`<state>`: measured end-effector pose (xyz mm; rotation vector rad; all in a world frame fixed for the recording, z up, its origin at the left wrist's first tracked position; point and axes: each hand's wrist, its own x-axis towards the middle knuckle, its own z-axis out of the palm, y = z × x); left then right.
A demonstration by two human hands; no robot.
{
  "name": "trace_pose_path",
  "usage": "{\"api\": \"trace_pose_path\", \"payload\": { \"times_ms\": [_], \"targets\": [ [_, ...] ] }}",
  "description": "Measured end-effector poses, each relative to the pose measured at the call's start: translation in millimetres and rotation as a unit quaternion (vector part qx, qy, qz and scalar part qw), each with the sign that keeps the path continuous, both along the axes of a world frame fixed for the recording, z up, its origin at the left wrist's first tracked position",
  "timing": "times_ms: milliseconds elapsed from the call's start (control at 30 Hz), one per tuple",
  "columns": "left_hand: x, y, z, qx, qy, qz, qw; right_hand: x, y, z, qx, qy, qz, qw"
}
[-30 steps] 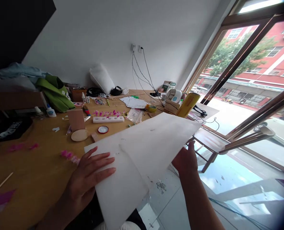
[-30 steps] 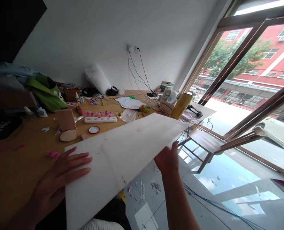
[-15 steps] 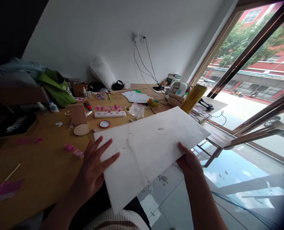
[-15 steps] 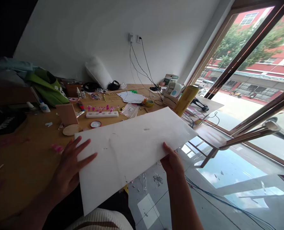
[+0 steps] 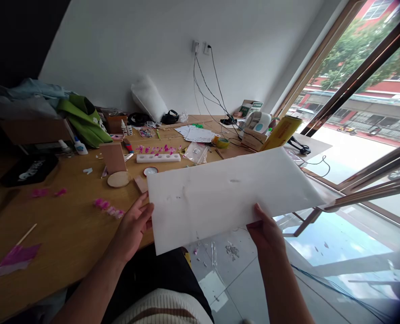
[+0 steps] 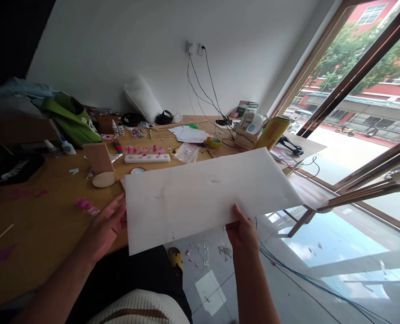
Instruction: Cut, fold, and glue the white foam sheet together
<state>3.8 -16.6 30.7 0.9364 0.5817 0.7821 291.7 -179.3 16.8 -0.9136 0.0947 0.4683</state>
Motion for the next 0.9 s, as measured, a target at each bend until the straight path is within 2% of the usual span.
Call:
{"api": "trace_pose_path", "payload": {
  "times_ms": [133,267,400,467,533,633,700,767,900],
  "targets": [
    [13.0,3.5,-5.7,-0.049,0.035,-0.024,0.998,2.4,-7.5,-7.2,-0.009,-0.011,0.0,1.0],
    [28.0,-1.3,-9.7,-0.064,0.045,-0.04,0.996,4.9,-20.0,-19.1,-0.04,-0.043,-0.036,0.998],
    [40.8,-8.1,-7.0,-0.054,0.035,-0.065,0.996,3.7,-35.0,-30.8,-0.094,-0.128,-0.07,0.985],
    [46.6,-8.7,-5.8,-0.054,0.04,-0.066,0.996,3.4,-43.2,-36.6,-0.147,-0.163,-0.078,0.972],
    [51.6,-7.7,-5.7,-0.049,0.046,-0.069,0.995,4.3,-51.3,-43.5,-0.226,-0.206,-0.089,0.948],
    [57.2,-6.3,-7.3,-0.036,0.044,-0.087,0.995,8.0,-62.1,-56.6,-0.344,-0.269,-0.107,0.893],
    [59.6,-6.9,-8.2,-0.028,0.039,-0.097,0.994,10.5,-67.8,-66.3,-0.39,-0.297,-0.113,0.864],
    [61.4,-8.7,-8.4,-0.024,0.04,-0.101,0.994,11.9,-72.2,-74.8,-0.404,-0.348,-0.131,0.835],
    [63.6,-13.9,-6.6,-0.011,0.044,-0.092,0.995,11.0,-77.6,-81.6,-0.361,-0.55,-0.136,0.741]
  ]
}}
